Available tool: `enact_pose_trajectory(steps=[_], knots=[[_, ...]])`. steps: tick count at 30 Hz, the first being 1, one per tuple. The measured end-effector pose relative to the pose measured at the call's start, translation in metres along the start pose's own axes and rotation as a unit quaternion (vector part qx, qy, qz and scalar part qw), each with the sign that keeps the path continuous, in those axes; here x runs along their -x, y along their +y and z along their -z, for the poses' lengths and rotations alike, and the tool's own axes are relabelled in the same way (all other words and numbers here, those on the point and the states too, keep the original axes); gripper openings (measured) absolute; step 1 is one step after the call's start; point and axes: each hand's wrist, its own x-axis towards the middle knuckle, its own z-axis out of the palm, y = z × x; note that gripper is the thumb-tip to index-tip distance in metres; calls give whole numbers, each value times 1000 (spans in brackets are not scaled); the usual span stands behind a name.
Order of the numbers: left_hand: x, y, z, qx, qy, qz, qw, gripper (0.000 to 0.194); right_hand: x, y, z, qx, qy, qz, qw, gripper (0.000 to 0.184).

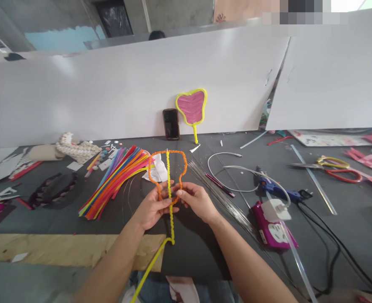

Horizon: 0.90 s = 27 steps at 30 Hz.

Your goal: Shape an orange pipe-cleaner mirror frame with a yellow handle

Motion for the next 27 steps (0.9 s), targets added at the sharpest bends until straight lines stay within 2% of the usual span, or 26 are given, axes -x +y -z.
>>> enact_pose_trajectory(steps=[5, 13, 18, 27], knots=[[-1, 1, 2, 3, 23, 12, 1000, 54, -1, 1, 5, -46, 76, -21, 996, 37], [-4, -4, 5, 8, 3, 25, 1000, 53, -3, -2, 8, -141, 92, -27, 985, 32], [-5, -6, 4, 10, -2, 39, 999, 52, -3, -8, 12, -166, 134, -3, 977, 33], [-5, -6, 4, 2, 5, 34, 999, 53, -3, -5, 11, -168, 104, -33, 980, 32]])
